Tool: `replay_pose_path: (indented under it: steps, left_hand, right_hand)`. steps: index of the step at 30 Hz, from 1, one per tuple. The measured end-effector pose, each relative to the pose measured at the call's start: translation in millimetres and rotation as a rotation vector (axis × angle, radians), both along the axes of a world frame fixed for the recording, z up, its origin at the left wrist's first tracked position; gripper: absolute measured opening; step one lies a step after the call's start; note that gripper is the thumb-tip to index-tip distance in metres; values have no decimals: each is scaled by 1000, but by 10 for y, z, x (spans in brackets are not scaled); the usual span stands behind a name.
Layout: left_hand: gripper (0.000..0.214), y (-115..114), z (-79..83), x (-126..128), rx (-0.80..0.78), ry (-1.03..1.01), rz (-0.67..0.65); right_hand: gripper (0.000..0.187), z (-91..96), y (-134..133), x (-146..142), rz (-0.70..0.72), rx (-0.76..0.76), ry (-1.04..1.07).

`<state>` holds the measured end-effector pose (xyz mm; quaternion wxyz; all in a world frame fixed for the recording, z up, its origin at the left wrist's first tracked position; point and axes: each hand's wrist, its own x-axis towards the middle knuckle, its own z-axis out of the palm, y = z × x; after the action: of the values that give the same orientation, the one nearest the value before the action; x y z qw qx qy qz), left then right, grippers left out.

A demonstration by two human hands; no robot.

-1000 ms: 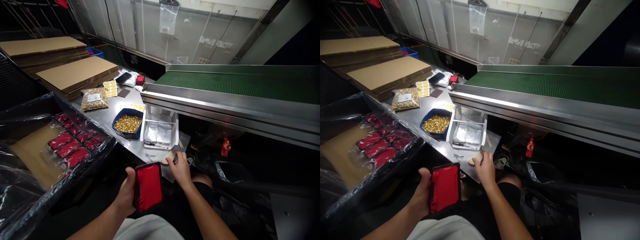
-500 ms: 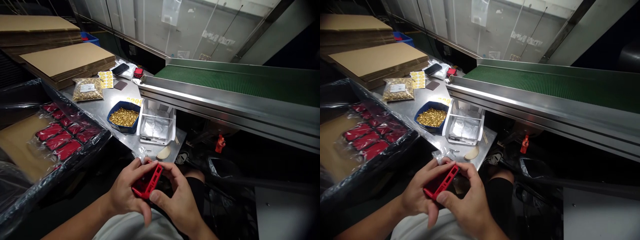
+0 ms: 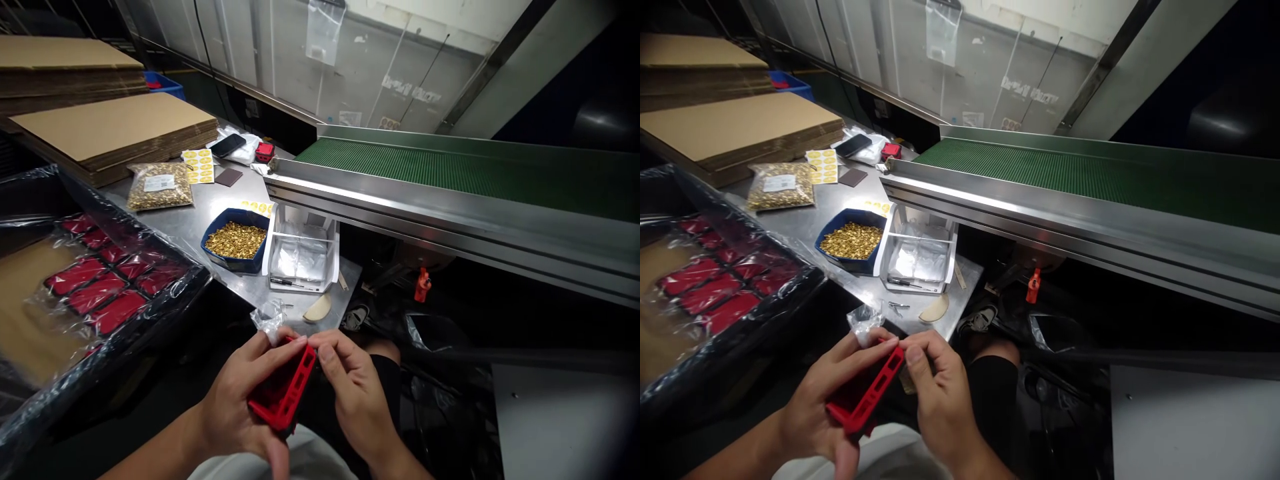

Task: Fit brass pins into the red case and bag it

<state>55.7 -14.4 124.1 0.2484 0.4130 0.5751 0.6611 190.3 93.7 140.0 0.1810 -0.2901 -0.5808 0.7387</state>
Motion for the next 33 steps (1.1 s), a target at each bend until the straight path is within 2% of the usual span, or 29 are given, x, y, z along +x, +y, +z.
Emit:
replay_pose_path:
  steps: [4,7,9,11,14,15,20,23,28,30,33]
  left_hand:
    - [88,-8,-11,15,-11,-20,-1]
    - [90,-43,-50,14,-31,-8,-54]
    - [94,-79,-71,17,-69,-136,-57]
    - [94,-115,-79,20,-86,-420,-83]
    - [87,-153,-69,6,10,-908,-201]
    - [83,-160,-63,-5,55,-1013,-233]
    - [66,-155,-56,-84,164,-1199,-259]
    - [53,-110,-76,-125,156,-1244,-239]
    - [26,23,-107,-159,-26,-1202,-70]
    - [27,66,-113,-167,-117,-1248,-21]
    - [33,95,-132,-177,-159,-1326,-42]
  right_hand:
    - [31,10,-2,-14,16,120,41]
    - [25,4,27,-21,-38,132,-45]
    - [35,-32,38,-8,-74,113,-83]
    - [40,-95,10,17,-34,182,-55]
    - [107,-206,-122,44,88,376,-83]
    - [117,-235,-178,44,88,421,-129]
    - [102,-252,-345,24,-85,515,-247]
    - [102,-249,-317,44,-105,623,-224]
    - [107,-287,-258,93,-47,776,-182]
    - [106,-280,-260,101,-41,757,-180]
    - [100,-265,-260,120,-29,703,-145]
